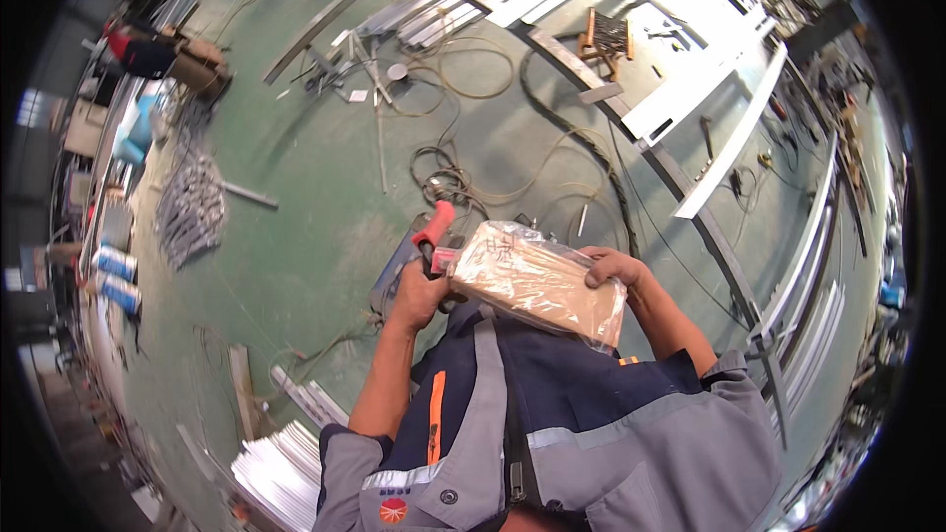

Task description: The person unpacks a small cardboard box containing a plastic-wrapped item, then uses a red pneumatic drill to make holes in a white metal frame.

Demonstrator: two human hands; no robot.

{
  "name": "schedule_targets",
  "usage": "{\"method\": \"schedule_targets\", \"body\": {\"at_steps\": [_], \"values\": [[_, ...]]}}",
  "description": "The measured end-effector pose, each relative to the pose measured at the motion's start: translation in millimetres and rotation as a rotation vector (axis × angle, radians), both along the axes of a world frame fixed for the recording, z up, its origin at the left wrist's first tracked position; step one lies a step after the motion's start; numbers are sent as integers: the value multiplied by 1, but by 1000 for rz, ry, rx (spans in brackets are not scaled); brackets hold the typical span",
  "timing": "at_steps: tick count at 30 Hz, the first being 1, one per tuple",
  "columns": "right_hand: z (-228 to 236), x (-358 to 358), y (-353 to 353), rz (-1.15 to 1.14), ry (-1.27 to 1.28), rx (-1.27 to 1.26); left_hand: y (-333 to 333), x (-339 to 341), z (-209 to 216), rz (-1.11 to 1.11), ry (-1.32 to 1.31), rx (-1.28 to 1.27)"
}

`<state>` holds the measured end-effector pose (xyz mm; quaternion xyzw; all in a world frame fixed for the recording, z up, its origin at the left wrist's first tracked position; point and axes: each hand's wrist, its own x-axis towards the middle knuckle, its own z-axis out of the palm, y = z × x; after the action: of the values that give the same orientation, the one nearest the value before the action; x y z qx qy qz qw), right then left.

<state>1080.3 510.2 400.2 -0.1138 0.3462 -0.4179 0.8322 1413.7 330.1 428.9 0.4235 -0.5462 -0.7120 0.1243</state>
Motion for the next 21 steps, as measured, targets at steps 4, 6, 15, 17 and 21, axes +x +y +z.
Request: {"method": "schedule_targets", "body": {"at_steps": [4,6,15,17,21], "values": [[32,-5,-8,-23,8,49,21,11,15,83,331,263],[50,-12,-10,18,42,62,36,3,30,160,526,370],[50,-32,13,48,187,36,53,-10,9,270,655,485],[49,-36,18,76,259,24,52,-15,12,245,577,412],[51,-38,20,106,230,-31,51,-14,-9,257,573,478]]}}
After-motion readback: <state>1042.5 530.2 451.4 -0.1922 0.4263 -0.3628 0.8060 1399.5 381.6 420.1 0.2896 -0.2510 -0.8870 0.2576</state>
